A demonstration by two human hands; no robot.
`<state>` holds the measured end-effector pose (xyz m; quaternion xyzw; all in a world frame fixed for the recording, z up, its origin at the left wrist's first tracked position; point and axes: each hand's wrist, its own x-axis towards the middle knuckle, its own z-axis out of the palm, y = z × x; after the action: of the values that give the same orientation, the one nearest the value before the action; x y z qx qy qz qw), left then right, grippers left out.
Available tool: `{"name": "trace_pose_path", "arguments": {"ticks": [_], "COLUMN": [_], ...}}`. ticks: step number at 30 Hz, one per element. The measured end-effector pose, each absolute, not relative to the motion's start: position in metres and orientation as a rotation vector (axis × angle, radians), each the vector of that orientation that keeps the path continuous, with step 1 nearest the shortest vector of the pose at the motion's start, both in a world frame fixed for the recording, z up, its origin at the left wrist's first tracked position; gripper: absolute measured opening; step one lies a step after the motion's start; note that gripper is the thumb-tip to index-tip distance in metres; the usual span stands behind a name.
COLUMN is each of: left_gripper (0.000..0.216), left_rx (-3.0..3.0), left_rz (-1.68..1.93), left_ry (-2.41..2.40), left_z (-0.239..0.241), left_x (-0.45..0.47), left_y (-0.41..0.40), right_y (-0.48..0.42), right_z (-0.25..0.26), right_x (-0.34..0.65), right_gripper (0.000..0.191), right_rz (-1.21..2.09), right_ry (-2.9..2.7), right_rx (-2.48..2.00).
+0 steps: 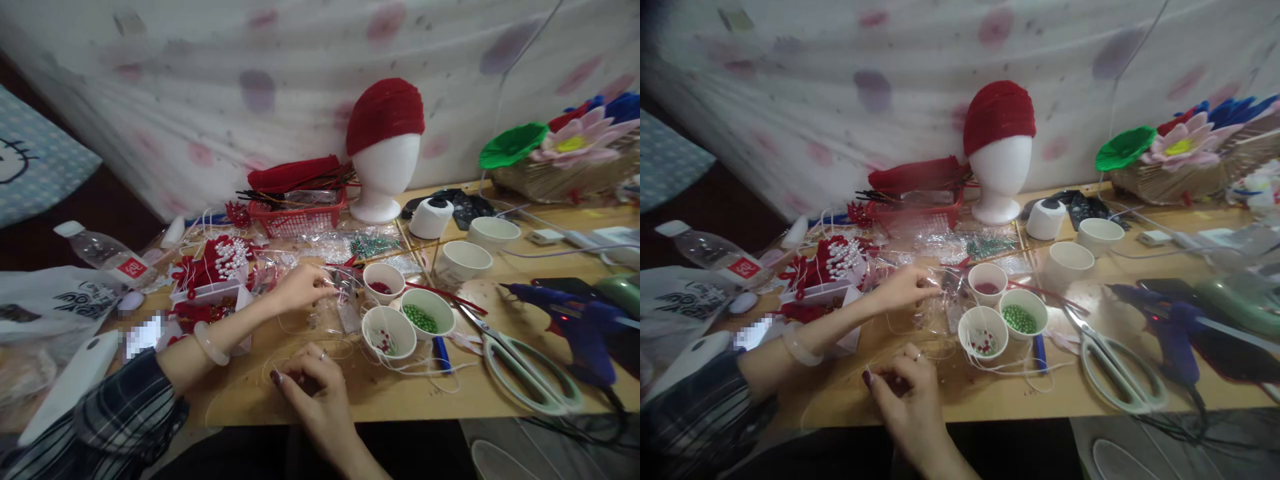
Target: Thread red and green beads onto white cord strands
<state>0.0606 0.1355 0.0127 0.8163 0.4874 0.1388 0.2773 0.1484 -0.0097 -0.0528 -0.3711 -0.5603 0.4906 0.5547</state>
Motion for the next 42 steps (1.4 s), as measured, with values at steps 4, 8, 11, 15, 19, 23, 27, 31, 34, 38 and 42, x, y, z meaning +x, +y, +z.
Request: {"name": "trace_pose_path", "arguments": {"ticks": [4,8,11,15,19,23,27,31,34,38,42], "left_gripper": [0.026,0.039,0.03,0.038,0.052,0.031,0.023,0.018,0.023,0.027,0.017], "left_rx": [2.151,2.174,2.201,2.14,1.778,1.536,1.531,1.448,1.296,1.223,1.3], "left_rz": [0.347,0.344,0.445,0.546,0.632,0.834,0.937,1.048,1.078,1.06,1.105], "left_ry": [1.285,1.308,1.436,1.492,1.375,1.454,1.467,1.393,1.324,1.185,1.18], "left_z": [0.006,0.014,0.035,0.058,0.044,0.01,-0.007,-0.015,-0.023,-0.032,-0.032], "left_x": [0.062,0.06,0.048,0.015,-0.02,-0.035,-0.033,-0.027,-0.024,-0.022,-0.02], "left_y": [0.133,0.128,0.111,0.061,0.006,-0.016,-0.017,-0.014,-0.014,-0.014,-0.012], "right_y": [-0.008,-0.008,-0.008,-0.007,-0.007,-0.006,-0.005,-0.004,-0.004,-0.004,-0.002], "right_z": [-0.053,-0.053,-0.054,-0.054,-0.053,-0.051,-0.051,-0.051,-0.05,-0.047,-0.047], "right_x": [0.148,0.149,0.151,0.152,0.154,0.155,0.155,0.155,0.156,0.157,0.156], "right_gripper": [0.014,0.016,0.017,0.018,0.018,0.018,0.015,0.016,0.016,0.015,0.015], "right_rz": [1.129,1.105,1.106,1.119,1.129,1.078,1.024,1.043,1.059,1.076,1.032], "right_ry": [-1.353,-1.375,-1.391,-1.434,-1.484,-1.565,-1.638,-1.651,-1.641,-1.64,-1.663], "right_rx": [-0.884,-0.904,-0.921,-0.916,-0.888,-0.842,-0.839,-0.862,-0.858,-0.861,-0.857]}}
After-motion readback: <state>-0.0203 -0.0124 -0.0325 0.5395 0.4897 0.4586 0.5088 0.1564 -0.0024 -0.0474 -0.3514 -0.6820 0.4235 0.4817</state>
